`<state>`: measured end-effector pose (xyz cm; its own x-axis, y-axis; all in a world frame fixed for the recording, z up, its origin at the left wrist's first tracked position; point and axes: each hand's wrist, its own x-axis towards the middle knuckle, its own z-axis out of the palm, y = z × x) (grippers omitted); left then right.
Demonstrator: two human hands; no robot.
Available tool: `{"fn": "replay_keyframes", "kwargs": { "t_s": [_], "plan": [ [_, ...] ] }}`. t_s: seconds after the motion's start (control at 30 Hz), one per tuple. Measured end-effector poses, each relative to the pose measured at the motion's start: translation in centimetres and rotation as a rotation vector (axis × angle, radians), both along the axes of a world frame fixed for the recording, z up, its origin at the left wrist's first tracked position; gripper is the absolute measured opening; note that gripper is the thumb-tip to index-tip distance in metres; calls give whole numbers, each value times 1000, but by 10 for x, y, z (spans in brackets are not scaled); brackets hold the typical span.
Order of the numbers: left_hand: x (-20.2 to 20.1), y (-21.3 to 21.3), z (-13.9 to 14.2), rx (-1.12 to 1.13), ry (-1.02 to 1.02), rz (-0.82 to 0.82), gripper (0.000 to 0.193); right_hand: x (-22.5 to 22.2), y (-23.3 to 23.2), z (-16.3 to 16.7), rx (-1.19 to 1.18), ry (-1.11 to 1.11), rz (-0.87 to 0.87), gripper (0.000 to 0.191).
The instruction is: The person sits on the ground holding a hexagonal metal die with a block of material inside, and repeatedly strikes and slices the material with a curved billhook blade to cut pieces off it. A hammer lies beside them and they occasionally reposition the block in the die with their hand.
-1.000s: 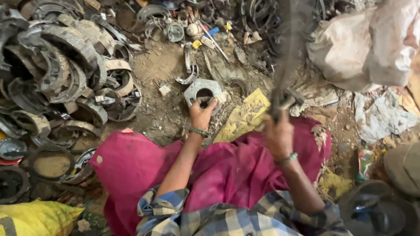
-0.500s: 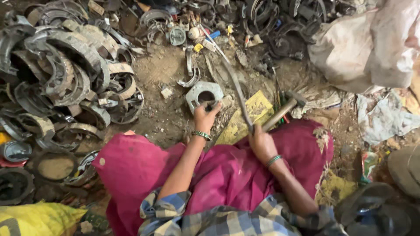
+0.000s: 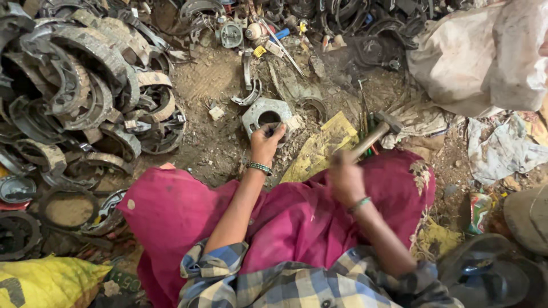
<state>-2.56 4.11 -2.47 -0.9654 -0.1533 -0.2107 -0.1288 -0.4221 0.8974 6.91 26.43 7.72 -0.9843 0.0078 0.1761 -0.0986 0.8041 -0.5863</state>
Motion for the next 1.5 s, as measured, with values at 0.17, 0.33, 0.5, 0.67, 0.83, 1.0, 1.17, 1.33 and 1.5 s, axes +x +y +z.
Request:
{"fn": "replay_keyframes", "kwargs": {
  "t_s": [0.17,0.33,0.5,0.67,0.83,1.0,1.17,1.33,1.5],
  "plan": [
    [-3,-8,7,37,-78,3,22,-6,10,-39,273,-250,10,27],
    [-1,-3,0,-79,7,-29,23,-3,16,65,-224,-181,-289,23],
    [0,0,-5,64,27,-50,22,2,10,105,-817,560,46,18],
    [-2,0,-3,-8,-7,-59,23,-2,-4,0,23,-137,-77,26],
    [1,-2,-2,-174,61,-12,27,-1,3,-35,277,-332,-70,30],
    [0,-1,-1,-214,52,-26,25,-2,15,70,-303,-80,-250,26],
    [2,4,-5,-64,8,-51,23,0,10,103,-900,626,43,19],
    [2,4,0,-137,26,-48,25,-2,-3,-1,156,-325,-46,16],
    [3,0,8,-325,26,16,26,5,2,-24,221,-83,11,32]
  ]
}}
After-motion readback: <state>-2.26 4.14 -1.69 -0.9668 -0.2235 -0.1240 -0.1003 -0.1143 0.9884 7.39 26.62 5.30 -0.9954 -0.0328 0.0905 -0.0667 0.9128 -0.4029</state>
